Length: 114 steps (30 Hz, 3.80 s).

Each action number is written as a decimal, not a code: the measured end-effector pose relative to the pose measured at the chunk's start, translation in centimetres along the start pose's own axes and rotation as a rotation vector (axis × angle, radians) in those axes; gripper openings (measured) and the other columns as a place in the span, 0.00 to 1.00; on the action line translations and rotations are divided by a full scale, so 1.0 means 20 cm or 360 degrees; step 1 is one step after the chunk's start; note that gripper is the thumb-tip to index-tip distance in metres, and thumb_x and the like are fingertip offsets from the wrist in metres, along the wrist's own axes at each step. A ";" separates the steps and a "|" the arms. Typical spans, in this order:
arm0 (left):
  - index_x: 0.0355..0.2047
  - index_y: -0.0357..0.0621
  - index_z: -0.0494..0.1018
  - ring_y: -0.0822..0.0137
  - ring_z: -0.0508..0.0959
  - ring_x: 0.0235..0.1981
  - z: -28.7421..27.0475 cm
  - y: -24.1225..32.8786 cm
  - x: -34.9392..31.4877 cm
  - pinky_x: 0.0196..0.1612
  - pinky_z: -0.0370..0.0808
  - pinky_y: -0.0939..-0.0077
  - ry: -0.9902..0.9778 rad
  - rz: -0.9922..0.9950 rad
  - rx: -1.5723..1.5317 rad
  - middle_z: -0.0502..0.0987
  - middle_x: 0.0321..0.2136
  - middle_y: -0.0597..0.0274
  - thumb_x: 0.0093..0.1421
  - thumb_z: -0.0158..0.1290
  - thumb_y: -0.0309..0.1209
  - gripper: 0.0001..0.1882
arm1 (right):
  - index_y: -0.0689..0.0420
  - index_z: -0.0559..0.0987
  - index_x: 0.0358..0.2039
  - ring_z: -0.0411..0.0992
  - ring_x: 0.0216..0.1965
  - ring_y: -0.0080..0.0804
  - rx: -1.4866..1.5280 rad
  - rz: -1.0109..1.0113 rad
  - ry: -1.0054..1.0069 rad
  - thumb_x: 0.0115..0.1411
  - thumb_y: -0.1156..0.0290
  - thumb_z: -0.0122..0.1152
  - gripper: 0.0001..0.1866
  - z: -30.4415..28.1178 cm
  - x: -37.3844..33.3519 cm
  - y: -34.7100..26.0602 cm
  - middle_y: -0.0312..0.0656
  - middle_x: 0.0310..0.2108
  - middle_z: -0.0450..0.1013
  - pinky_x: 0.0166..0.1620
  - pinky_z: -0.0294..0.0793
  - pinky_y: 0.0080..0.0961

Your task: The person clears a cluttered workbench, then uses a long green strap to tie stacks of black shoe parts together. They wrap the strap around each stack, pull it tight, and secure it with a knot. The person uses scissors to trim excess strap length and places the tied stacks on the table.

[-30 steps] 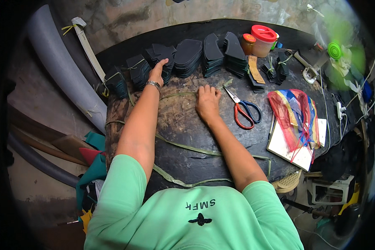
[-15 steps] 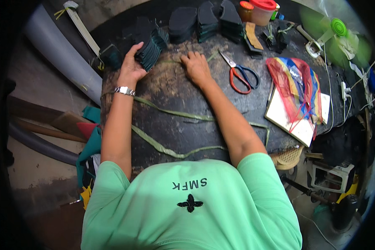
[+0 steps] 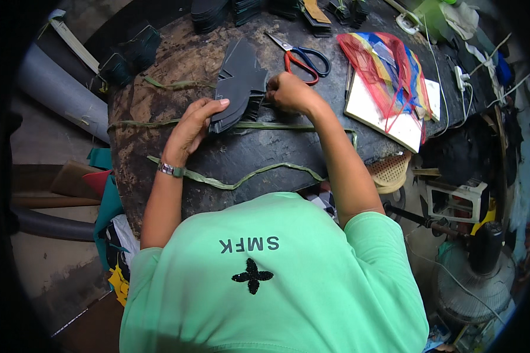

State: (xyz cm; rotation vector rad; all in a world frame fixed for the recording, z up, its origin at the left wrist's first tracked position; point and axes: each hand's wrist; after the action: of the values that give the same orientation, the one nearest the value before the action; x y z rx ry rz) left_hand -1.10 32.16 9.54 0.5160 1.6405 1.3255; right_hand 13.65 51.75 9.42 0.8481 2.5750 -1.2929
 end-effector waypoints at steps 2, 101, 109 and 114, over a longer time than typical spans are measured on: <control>0.38 0.35 0.75 0.76 0.72 0.26 -0.03 0.03 0.03 0.31 0.67 0.85 0.0050 0.0031 0.0646 0.73 0.27 0.68 0.54 0.59 0.49 0.26 | 0.61 0.77 0.37 0.68 0.24 0.22 0.0227 0.0110 0.0036 0.61 0.71 0.58 0.08 0.01 -0.04 0.01 0.35 0.22 0.71 0.28 0.67 0.23; 0.35 0.38 0.75 0.75 0.78 0.34 -0.11 0.37 0.10 0.38 0.74 0.84 -0.0492 0.0596 0.0558 0.80 0.35 0.59 0.61 0.57 0.33 0.10 | 0.61 0.75 0.36 0.70 0.30 0.46 -0.0045 -0.1015 0.0929 0.61 0.72 0.58 0.06 0.05 -0.27 -0.32 0.47 0.29 0.72 0.36 0.70 0.34; 0.43 0.34 0.74 0.73 0.77 0.40 -0.01 0.27 -0.02 0.43 0.76 0.79 -0.0364 0.0754 0.0361 0.78 0.39 0.59 0.56 0.61 0.28 0.16 | 0.62 0.74 0.36 0.72 0.29 0.48 0.0210 -0.0891 0.0642 0.61 0.72 0.59 0.07 0.07 -0.41 -0.30 0.50 0.27 0.72 0.33 0.70 0.34; 0.50 0.31 0.71 0.68 0.80 0.43 0.12 0.19 -0.12 0.47 0.77 0.78 -0.0008 0.0821 0.0469 0.77 0.44 0.53 0.59 0.52 0.17 0.17 | 0.63 0.74 0.36 0.73 0.28 0.44 0.0378 -0.0909 0.0535 0.61 0.74 0.58 0.06 0.05 -0.38 -0.33 0.50 0.26 0.73 0.32 0.70 0.32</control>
State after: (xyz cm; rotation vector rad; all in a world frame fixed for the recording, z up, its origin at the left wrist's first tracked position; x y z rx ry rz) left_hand 1.15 32.76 14.10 1.1801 1.7775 1.4407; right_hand 16.38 44.67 16.10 0.3845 3.1206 -1.7603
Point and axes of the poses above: each hand's wrist, its own x-axis towards the middle knuckle, its own z-axis out of the palm, y = z × x
